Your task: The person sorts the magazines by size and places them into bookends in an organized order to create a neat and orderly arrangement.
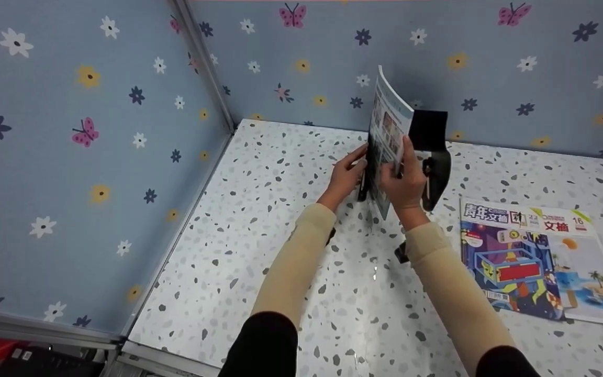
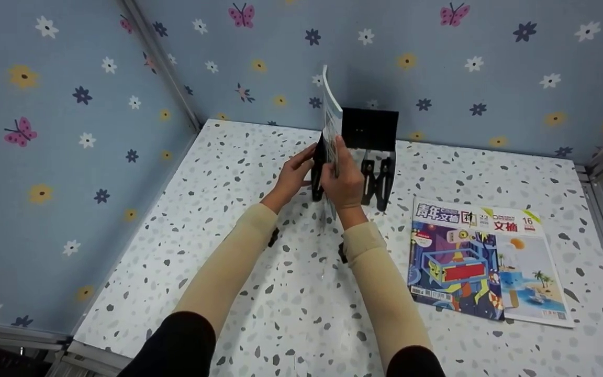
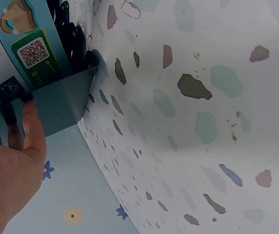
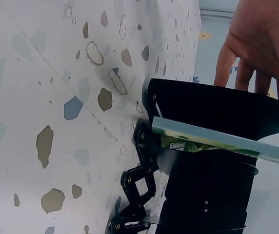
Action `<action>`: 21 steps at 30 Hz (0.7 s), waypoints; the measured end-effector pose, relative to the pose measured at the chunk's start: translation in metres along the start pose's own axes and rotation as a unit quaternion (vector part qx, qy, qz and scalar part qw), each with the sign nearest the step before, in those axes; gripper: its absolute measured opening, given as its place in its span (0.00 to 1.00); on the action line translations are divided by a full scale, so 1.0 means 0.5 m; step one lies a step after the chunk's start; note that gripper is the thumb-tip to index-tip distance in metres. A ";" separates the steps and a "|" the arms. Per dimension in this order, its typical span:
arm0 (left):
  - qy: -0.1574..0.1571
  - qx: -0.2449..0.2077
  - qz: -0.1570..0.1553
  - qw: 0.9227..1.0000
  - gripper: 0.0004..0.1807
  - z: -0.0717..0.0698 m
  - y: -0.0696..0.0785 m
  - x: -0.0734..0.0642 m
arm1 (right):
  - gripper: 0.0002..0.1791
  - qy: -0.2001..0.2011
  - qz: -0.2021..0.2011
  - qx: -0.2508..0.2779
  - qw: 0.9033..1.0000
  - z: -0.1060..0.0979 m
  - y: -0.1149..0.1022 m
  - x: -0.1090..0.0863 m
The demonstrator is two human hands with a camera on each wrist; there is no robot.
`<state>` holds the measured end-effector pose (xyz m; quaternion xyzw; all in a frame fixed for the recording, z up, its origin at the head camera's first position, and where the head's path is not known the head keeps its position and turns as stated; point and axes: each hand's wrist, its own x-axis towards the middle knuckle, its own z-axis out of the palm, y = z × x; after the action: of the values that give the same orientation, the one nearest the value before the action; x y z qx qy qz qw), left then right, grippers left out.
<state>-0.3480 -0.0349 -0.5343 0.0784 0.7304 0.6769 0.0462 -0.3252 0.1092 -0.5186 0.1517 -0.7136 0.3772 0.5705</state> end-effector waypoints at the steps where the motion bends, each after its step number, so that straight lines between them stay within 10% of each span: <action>1: -0.001 0.001 -0.005 1.000 0.23 0.001 0.001 0.001 | 0.41 0.001 0.004 0.001 1.000 -0.001 -0.002 0.000; 21: -0.004 -0.022 -0.029 0.999 0.24 0.001 0.066 -0.031 | 0.33 -0.026 0.096 -0.026 0.995 -0.026 -0.040 0.012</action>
<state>-0.3310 -0.0349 -0.5023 0.0587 0.7168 0.6912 0.0706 -0.3052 0.1063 -0.5051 0.0774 -0.7492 0.4075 0.5164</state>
